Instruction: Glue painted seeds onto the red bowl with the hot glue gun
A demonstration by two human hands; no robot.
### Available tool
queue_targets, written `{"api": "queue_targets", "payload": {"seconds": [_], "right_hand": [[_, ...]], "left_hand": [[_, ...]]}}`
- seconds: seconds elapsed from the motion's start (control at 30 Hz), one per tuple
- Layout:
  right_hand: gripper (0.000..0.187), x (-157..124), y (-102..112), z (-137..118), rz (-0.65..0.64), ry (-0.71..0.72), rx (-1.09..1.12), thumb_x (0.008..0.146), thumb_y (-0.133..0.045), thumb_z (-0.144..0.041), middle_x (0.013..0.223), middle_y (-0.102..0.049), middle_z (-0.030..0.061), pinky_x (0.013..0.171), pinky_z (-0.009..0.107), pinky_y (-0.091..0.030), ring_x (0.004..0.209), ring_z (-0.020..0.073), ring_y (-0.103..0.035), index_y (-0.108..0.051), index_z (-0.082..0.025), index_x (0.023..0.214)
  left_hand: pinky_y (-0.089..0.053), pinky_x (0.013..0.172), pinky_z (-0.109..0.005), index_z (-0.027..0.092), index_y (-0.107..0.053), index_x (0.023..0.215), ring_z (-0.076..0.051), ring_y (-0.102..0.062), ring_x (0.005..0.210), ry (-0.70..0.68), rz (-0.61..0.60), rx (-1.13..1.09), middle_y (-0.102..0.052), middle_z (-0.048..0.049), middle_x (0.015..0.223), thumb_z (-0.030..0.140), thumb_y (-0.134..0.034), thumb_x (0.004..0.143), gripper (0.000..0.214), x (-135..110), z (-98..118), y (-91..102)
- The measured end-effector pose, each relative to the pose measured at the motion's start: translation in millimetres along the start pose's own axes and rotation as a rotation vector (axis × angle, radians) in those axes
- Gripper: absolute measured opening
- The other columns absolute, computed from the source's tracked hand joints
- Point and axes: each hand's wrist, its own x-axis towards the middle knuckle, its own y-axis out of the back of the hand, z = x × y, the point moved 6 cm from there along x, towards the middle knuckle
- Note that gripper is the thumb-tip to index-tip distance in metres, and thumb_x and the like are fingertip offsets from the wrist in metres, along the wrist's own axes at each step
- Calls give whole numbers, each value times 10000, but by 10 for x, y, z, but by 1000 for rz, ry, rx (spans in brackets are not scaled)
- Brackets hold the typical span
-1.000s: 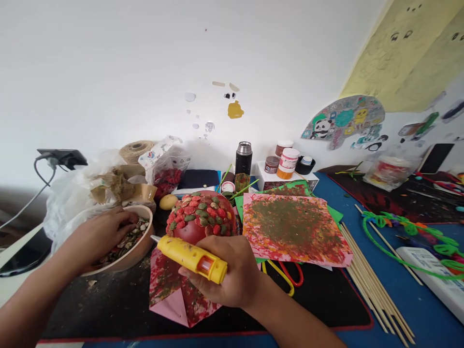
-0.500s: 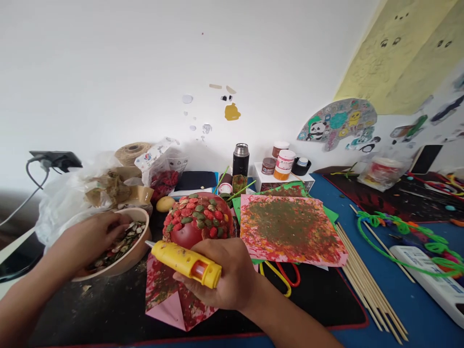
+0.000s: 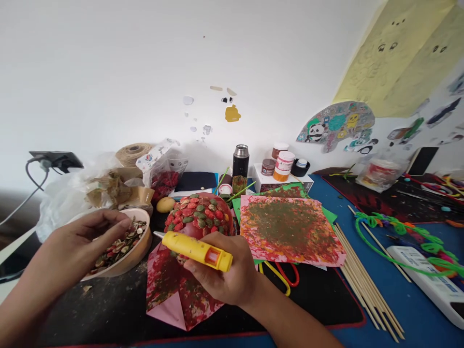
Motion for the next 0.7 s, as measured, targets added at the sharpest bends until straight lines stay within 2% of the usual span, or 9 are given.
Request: {"api": "queue_targets", "payload": {"seconds": [0.07, 0.17, 0.27, 0.33, 0.4, 0.5, 0.6, 0.7], "right_hand": [[413, 13, 21, 5, 10, -32, 12, 1154, -645, -621, 830, -823, 18, 563, 249, -584, 606, 156, -757, -730, -243, 1007], [416, 41, 72, 5, 66, -68, 60, 1140, -670, -621, 799, -788, 12, 563, 256, -600, 597, 158, -736, -730, -243, 977], [422, 67, 109, 44, 121, -126, 142, 1145, -666, -624, 799, -769, 22, 595, 280, -646, 640, 179, -746, -724, -240, 983], [468, 67, 109, 111, 135, -196, 163, 1157, -626, -670, 831, -777, 39, 611, 294, -680, 679, 195, -764, -728, -241, 999], [499, 54, 82, 186, 117, -260, 175, 1168, -591, -702, 823, -772, 36, 549, 277, -668, 637, 186, -750, -728, -239, 1044], [415, 45, 18, 245, 54, -292, 179, 1152, -688, -643, 834, -793, 24, 533, 263, -682, 645, 189, -777, -757, -234, 1149], [351, 73, -10, 219, 28, -251, 174, 1137, -762, -554, 970, -863, 45, 700, 313, -770, 849, 237, -870, -778, -241, 1293], [325, 104, 7, 197, 68, -258, 274, 1114, -804, -520, 1130, -903, 57, 899, 372, -796, 1029, 266, -905, -802, -252, 1298]], "left_hand": [[-590, 731, -341, 320, -821, 945, -263, -763, 793, -70, 48, -64, -877, -6, 911, 1022, -628, 698, 768, -153, 334, -42], [-595, 734, -370, 356, -809, 863, -283, -751, 815, -225, 107, -113, -862, -12, 905, 967, -641, 746, 645, -380, 790, -163], [-589, 671, -391, 402, -817, 841, -301, -763, 813, -313, 146, -118, -865, -11, 902, 894, -636, 816, 525, -581, 1065, -298], [-586, 620, -393, 424, -808, 838, -296, -747, 753, -337, 182, -123, -846, 1, 843, 845, -645, 852, 452, -689, 1165, -363], [-590, 607, -395, 436, -799, 843, -285, -719, 694, -337, 197, -132, -822, 13, 796, 817, -645, 874, 412, -758, 1227, -422], [-616, 640, -405, 448, -815, 889, -283, -732, 715, -322, 201, -127, -836, 15, 833, 813, -614, 892, 417, -796, 1300, -495], [-640, 649, -422, 462, -828, 909, -289, -750, 721, -346, 185, -132, -846, 8, 852, 819, -588, 903, 431, -814, 1384, -550], [-645, 623, -423, 482, -819, 903, -282, -745, 665, -379, 202, -184, -840, 26, 832, 770, -645, 908, 337, -867, 1433, -565]]}}
